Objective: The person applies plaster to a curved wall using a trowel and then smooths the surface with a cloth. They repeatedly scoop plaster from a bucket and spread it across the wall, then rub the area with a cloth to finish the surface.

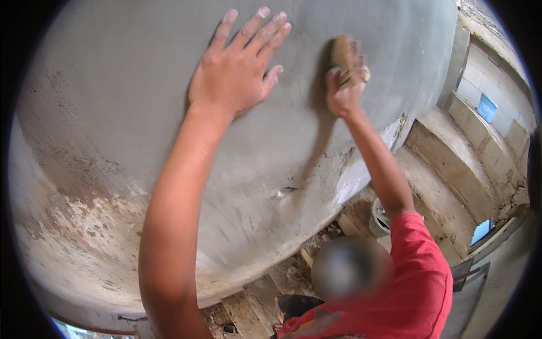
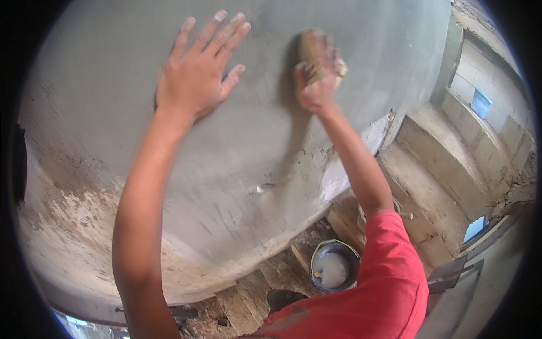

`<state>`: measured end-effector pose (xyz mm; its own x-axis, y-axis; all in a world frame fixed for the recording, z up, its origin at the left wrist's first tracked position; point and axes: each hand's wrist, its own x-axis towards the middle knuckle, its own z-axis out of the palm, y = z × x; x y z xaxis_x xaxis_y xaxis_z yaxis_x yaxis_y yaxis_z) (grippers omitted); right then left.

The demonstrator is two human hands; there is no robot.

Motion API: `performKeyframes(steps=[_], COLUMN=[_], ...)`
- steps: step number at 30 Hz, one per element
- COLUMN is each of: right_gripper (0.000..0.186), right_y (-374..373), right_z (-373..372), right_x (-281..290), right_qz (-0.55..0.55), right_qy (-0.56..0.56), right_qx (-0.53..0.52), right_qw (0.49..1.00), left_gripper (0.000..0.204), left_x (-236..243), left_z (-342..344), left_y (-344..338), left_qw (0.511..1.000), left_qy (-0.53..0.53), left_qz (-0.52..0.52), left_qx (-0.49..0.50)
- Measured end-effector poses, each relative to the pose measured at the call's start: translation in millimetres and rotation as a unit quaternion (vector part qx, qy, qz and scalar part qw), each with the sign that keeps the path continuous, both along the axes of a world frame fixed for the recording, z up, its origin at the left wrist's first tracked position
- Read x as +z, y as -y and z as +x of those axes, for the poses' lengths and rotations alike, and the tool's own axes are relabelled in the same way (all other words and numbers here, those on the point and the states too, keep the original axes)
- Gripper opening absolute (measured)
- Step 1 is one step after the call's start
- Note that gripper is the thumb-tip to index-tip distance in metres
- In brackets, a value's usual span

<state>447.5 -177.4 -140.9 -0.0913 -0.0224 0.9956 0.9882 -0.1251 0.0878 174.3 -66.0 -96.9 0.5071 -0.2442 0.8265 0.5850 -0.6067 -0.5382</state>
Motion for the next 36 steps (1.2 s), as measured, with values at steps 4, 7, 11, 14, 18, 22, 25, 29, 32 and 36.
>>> performKeyframes(steps=[4,7,11,14,18,22,25,29,32,36], right_gripper=[0.074,0.073,0.073,0.073,0.076,0.081,0.079,0.065,0.079,0.074], right_y=[-10,-17,19,16,-30,-49,-6,113,210,307], right_z=[12,-54,-78,-46,-27,-48,-66,-97,-146,-212], right_x=[50,18,-37,12,28,-138,-308,-456,-513,-563], right_qz=[0.040,0.034,-0.093,0.056,0.066,-0.179,-0.395,-0.445,-0.059,0.134], right_qy=[-0.163,0.087,0.048,-0.105,-0.054,-0.009,0.042,-0.343,-0.834,-0.878], right_qx=[-0.004,-0.033,-0.001,-0.020,-0.042,-0.007,-0.042,0.201,0.348,0.377], right_qw=[0.986,0.995,0.994,0.993,0.995,0.984,0.917,0.802,0.423,0.263], left_gripper=[0.070,0.067,0.066,0.067,0.064,0.064,0.064,0.066,0.065,0.067], left_x=[0,0,-1,-1,0,3,5,8,8,5], left_z=[2,2,0,-1,2,3,-2,-6,-6,-1], left_y=[1,2,4,5,4,6,10,15,16,12], left_qw=[1.000,0.999,0.999,0.999,0.999,0.999,0.999,0.998,0.998,0.999], left_qy=[0.009,0.018,0.021,0.026,0.050,0.051,0.047,0.014,0.008,0.028], left_qz=[-0.009,-0.023,-0.025,-0.028,-0.008,-0.015,-0.022,-0.056,-0.068,-0.043], left_qx=[-0.013,-0.018,0.015,-0.017,-0.011,-0.011,-0.010,-0.017,0.004,-0.010])
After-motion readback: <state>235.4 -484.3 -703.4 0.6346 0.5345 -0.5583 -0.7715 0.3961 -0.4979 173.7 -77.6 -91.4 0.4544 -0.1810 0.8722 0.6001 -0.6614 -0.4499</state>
